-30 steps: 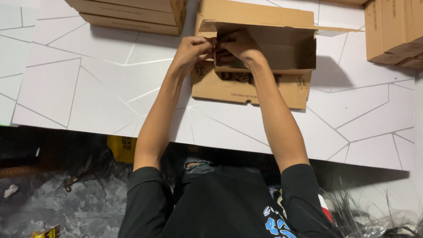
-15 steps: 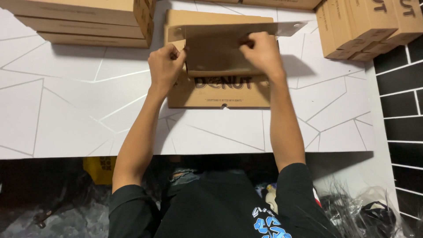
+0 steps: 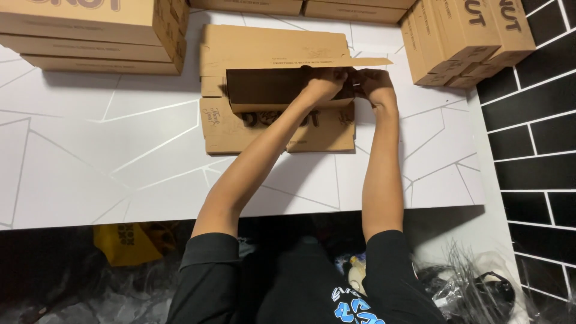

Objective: The person assembles a flat-packed cardboard donut box on a white countertop. They fold the side flaps, tuck the tabs into slots, and press the seams to form the box. The person then repeatedly opens and closes the box lid to demonstrate its function.

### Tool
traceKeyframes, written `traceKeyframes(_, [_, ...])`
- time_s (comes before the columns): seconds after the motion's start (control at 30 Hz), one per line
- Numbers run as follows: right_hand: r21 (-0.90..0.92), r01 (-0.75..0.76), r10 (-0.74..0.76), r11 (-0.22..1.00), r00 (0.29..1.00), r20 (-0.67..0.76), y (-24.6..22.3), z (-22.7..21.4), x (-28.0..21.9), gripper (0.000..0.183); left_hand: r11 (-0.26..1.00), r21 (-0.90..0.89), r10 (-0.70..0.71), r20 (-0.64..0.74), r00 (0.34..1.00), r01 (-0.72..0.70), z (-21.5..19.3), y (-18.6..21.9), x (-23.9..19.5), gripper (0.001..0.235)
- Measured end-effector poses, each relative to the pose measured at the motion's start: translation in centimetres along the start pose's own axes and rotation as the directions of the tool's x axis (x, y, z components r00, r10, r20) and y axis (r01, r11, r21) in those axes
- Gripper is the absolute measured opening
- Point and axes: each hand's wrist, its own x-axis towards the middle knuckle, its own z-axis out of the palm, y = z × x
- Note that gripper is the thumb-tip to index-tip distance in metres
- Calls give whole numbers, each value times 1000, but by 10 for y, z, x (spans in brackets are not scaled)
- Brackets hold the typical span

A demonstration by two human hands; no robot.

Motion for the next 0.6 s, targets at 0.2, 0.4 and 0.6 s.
traceKeyframes(0.2, [140, -83, 81, 987, 997, 21, -19, 5, -19, 29, 980, -167, -104, 27, 994, 107, 48, -36, 36, 25])
traceKeyframes(0.4, [257, -144, 146, 956, 989, 11, 8, 2, 5, 29, 954, 6, -290, 281, 915, 300, 27, -35, 24, 38])
traceKeyframes(0.6, [338, -222, 219, 915, 974, 48, 7, 0, 6, 28, 890, -237, -292, 365, 884, 391, 25, -44, 27, 55])
